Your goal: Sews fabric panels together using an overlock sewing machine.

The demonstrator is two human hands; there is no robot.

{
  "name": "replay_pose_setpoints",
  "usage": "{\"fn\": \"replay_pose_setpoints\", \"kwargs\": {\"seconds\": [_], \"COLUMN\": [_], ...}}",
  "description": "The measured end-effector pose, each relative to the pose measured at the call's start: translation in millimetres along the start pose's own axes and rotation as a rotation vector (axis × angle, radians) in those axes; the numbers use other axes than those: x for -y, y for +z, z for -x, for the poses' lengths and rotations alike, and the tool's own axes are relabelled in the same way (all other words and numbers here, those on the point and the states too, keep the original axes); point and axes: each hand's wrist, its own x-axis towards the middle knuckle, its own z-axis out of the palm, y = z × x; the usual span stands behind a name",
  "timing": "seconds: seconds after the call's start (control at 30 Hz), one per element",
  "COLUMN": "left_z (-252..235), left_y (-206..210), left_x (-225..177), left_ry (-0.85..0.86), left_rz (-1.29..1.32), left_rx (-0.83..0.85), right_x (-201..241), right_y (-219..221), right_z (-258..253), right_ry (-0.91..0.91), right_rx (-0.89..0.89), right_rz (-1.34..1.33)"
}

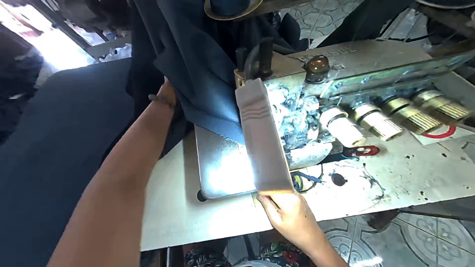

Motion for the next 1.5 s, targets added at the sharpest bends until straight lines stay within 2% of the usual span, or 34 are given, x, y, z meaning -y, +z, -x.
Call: {"fn": "replay_pose_setpoints", "kwargs": {"seconds": [0.07,0.13,0.17,0.23,0.3,0.37,0.47,0.57,0.8,0.9,1.0,1.13,1.23,1.27,1.33,1.4,1.43,1.5], "left_z": [11.9,32.7,49.0,87.5,119.1,137.5,141.6,141.1,135.3,136.1,134.0,133.6,155.6,165.4,188.9,211.9,223.2,250.6], "left_y": [-17.8,-41.9,-58.3,-90.3,-111.8,-115.7,-108.1,-111.3,-113.4,-124.2,-138.1,-165.2,-158.9,-147.9,-115.0,-74.3,-53.8,-13.7], "left_x": [39.7,59.7,75.6,115.2,156.5,185.4,204.3,210.0,222.8,229.5,216.8,197.6,153.4,136.0,115.2,115.1,118.0,125.4], "left_ry": [0.241,0.338,0.360,0.372,0.299,0.183,0.164,0.146,0.277,0.206,0.150,0.133,0.219,0.273,0.321,0.347,0.362,0.414], "left_rz": [-0.295,-0.629,-0.693,-0.691,-0.635,-0.579,-0.458,-0.352,-0.443,-0.338,-0.309,-0.368,-0.291,-0.267,-0.244,-0.247,-0.252,-0.267], "left_rx": [-0.007,0.001,-0.003,-0.109,-0.226,-0.316,-0.425,-0.464,-0.490,-0.464,-0.432,-0.504,-0.478,-0.443,-0.342,-0.249,-0.204,-0.088], "right_x": [-0.2,0.1,-0.2,-2.3,-2.7,-2.4,-2.3,-3.3,-4.1,-4.9,-4.9,-5.2,9.0,22.6,59.3,85.9,92.8,101.1], "right_y": [0.6,0.2,0.3,1.0,1.2,2.0,2.3,2.7,2.6,2.2,1.7,2.0,1.7,1.4,-0.9,1.2,7.2,15.8], "right_z": [1.1,1.6,2.2,2.8,2.9,2.6,2.9,4.5,4.7,4.6,4.3,5.3,10.1,13.4,19.5,17.8,14.3,5.4], "right_ry": [-0.002,-0.008,-0.009,-0.008,0.004,0.011,0.001,0.002,0.017,0.009,0.003,-0.072,-0.083,-0.021,0.190,0.375,0.424,0.500], "right_rx": [-0.012,-0.040,-0.053,-0.068,-0.063,-0.055,-0.066,-0.087,-0.074,-0.075,-0.090,-0.199,-0.317,-0.284,-0.012,0.406,0.555,0.693], "right_rz": [-0.019,-0.057,-0.080,-0.118,-0.139,-0.136,-0.118,-0.123,-0.130,-0.141,-0.156,-0.151,-0.276,-0.399,-0.785,-1.158,-1.289,-1.429]}}
